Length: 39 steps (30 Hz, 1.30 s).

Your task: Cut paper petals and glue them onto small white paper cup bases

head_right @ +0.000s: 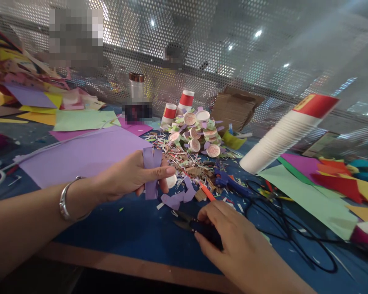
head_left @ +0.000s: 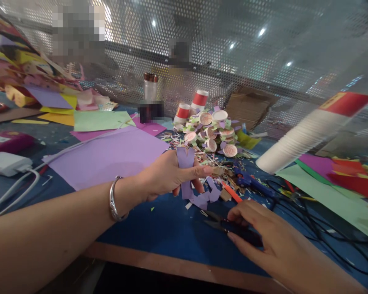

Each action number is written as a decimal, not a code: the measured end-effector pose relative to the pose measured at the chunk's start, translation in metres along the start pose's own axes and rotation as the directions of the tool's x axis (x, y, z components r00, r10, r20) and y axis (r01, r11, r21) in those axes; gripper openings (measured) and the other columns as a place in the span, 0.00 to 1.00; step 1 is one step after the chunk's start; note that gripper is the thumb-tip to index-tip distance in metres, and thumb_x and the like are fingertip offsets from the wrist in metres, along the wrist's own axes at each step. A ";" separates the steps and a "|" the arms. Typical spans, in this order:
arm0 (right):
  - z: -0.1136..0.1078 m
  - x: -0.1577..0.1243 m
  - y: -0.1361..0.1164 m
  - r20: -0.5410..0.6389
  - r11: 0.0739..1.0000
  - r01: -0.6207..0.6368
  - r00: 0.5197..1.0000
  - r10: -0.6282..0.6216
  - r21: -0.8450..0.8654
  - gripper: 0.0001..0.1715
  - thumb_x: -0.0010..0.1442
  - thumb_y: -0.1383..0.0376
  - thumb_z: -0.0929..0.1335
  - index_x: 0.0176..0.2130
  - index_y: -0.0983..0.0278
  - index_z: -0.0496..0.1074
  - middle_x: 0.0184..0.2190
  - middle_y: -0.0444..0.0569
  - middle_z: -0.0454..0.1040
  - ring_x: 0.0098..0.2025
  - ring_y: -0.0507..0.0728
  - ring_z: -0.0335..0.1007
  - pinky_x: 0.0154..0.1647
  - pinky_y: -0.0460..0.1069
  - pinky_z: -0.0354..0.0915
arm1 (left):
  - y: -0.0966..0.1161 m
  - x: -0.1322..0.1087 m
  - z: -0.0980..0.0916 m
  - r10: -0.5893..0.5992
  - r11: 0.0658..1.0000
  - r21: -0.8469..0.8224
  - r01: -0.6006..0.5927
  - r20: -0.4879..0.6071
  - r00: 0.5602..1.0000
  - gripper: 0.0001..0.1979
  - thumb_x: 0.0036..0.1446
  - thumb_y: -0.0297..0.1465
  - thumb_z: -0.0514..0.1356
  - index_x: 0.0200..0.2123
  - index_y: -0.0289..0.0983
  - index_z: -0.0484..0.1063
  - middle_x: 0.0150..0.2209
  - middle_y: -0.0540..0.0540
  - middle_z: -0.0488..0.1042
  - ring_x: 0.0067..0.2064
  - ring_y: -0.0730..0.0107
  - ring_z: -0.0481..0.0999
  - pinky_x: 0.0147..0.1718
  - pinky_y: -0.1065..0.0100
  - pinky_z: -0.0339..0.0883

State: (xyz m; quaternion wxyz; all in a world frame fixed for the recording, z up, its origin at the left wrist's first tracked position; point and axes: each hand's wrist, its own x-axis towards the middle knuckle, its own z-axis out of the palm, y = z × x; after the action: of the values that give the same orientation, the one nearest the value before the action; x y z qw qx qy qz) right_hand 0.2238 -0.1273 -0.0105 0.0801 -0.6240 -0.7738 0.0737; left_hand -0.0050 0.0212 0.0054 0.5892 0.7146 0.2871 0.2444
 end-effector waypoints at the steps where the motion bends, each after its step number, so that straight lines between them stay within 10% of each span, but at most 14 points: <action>1: 0.000 0.001 0.000 0.009 1.000 -0.006 1.000 0.006 -0.007 0.07 0.65 0.62 0.66 0.42 0.60 0.72 0.40 0.51 0.76 0.40 0.60 0.75 0.41 0.57 0.73 | 0.000 0.001 0.000 0.002 1.000 -0.022 -0.002 -0.020 1.000 0.21 0.58 0.50 0.64 0.30 0.37 0.72 0.25 0.50 0.80 0.16 0.81 0.62 0.12 0.78 0.55; 16: -0.013 0.011 -0.005 0.014 0.950 -0.050 0.999 0.048 0.308 0.10 0.70 0.58 0.62 0.36 0.58 0.66 0.28 0.43 0.71 0.28 0.53 0.68 0.28 0.48 0.66 | -0.003 0.006 0.002 -0.010 0.997 -0.083 0.004 -0.073 0.997 0.19 0.66 0.45 0.58 0.31 0.36 0.71 0.26 0.51 0.78 0.17 0.83 0.63 0.14 0.79 0.59; 27: -0.015 0.072 -0.024 -0.143 0.500 0.017 0.966 0.214 0.866 0.16 0.64 0.53 0.73 0.47 0.58 0.71 0.27 0.38 0.69 0.24 0.47 0.62 0.23 0.42 0.60 | -0.002 0.000 0.002 -0.059 0.995 0.091 0.040 0.217 0.975 0.18 0.60 0.47 0.63 0.32 0.36 0.73 0.27 0.50 0.80 0.20 0.78 0.71 0.15 0.78 0.64; 39: -0.005 0.085 -0.026 -0.217 0.590 0.059 0.955 0.201 0.806 0.08 0.63 0.60 0.70 0.35 0.62 0.74 0.25 0.41 0.70 0.20 0.48 0.57 0.18 0.46 0.51 | 0.002 -0.005 0.000 -0.126 0.992 0.008 0.126 0.182 0.975 0.23 0.54 0.45 0.69 0.44 0.39 0.66 0.28 0.52 0.77 0.24 0.73 0.77 0.19 0.77 0.63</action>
State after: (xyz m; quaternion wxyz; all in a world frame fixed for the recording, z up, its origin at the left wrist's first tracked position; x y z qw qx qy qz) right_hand 0.1824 -0.0501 0.0025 0.4608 -0.5547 -0.6107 0.3272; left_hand -0.0086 0.0178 0.0071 0.6287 0.7132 0.2762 0.1407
